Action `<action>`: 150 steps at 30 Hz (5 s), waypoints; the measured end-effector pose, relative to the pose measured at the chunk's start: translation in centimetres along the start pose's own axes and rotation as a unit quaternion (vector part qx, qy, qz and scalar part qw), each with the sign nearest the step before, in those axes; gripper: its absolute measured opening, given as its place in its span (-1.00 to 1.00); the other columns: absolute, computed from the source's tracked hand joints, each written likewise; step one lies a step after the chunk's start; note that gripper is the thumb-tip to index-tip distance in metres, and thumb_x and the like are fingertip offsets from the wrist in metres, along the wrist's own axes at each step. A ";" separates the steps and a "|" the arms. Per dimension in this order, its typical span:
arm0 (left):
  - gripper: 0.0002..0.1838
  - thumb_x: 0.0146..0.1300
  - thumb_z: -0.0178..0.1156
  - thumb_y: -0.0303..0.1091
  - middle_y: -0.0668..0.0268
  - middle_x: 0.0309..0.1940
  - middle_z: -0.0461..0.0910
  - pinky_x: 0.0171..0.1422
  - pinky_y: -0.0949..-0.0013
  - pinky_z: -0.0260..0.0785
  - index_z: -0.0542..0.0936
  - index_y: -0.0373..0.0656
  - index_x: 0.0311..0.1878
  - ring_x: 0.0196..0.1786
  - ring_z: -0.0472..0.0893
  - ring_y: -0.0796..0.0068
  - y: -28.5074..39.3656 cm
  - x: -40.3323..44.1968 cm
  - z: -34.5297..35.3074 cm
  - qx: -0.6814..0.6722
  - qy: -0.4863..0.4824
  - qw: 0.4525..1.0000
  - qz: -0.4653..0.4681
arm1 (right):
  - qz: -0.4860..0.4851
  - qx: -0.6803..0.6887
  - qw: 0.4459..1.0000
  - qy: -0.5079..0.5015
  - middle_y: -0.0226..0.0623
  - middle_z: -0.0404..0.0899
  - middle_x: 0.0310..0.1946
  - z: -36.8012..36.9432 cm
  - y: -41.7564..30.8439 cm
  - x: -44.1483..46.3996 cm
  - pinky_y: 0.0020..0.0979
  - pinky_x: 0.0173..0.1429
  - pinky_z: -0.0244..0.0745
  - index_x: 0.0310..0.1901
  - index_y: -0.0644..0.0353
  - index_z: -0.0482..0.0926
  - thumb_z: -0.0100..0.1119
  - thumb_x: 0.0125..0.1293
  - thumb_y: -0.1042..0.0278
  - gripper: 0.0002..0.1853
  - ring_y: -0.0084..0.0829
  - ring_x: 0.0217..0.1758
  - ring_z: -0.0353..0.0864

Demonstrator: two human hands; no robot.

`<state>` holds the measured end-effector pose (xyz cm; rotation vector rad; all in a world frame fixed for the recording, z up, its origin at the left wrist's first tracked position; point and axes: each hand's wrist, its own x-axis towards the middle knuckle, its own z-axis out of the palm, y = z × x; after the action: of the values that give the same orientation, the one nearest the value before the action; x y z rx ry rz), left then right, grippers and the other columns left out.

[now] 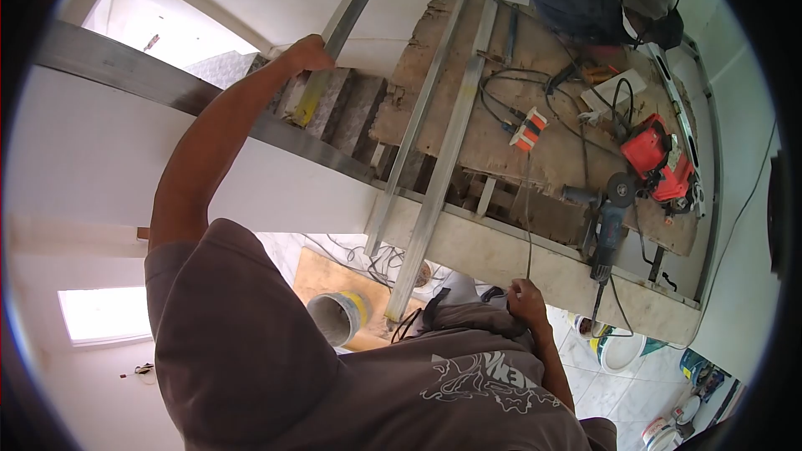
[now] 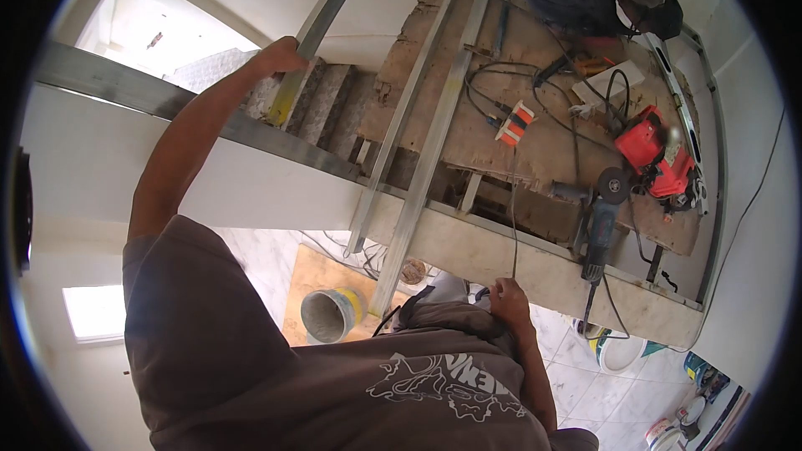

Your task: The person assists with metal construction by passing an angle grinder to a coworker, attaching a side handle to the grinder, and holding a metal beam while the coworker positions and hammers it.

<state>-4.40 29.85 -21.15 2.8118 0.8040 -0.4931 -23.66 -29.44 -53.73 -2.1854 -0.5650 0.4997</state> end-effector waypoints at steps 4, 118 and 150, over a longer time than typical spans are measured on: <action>-0.38 0.04 0.35 -0.19 0.01 -0.14 0.58 -0.15 0.13 0.49 0.45 -0.43 0.08 -0.11 0.61 0.19 -2.8 1.9 0.6 -0.132 0.016 0.990 0.043 | 0.012 0.005 1.000 -0.013 -0.02 0.61 -0.30 0.0 -0.2 0.0 -0.16 -0.14 0.57 -0.16 0.30 0.55 0.22 0.24 0.34 -0.78 -0.05 -0.24 0.65; -0.39 0.17 0.30 -0.33 -0.08 0.09 0.51 0.22 0.01 0.37 0.33 -0.21 0.27 0.13 0.55 -0.05 7.6 -10.6 1.5 -0.061 0.392 0.897 0.192 | -0.014 -0.016 0.999 0.040 -0.06 0.62 -0.30 -4.2 1.9 0.1 -0.19 -0.08 0.54 -0.23 0.26 0.58 0.19 0.22 0.28 -0.78 -0.07 -0.21 0.64; -0.65 0.21 0.29 -0.22 0.05 -0.24 0.72 -0.03 0.25 0.54 0.61 -0.23 -0.02 -0.13 0.73 0.19 10.9 -25.4 46.6 -0.289 -0.147 0.931 0.170 | 0.062 -0.083 0.994 0.020 0.09 0.57 -0.21 -3.9 3.4 0.4 -0.04 0.05 0.52 -0.14 0.33 0.54 0.11 0.25 0.12 -0.63 0.05 -0.07 0.60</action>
<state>-31.22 -3.38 -54.54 2.1909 0.3142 -0.5012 -20.55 -33.59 -54.13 -2.3952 -0.4654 0.4892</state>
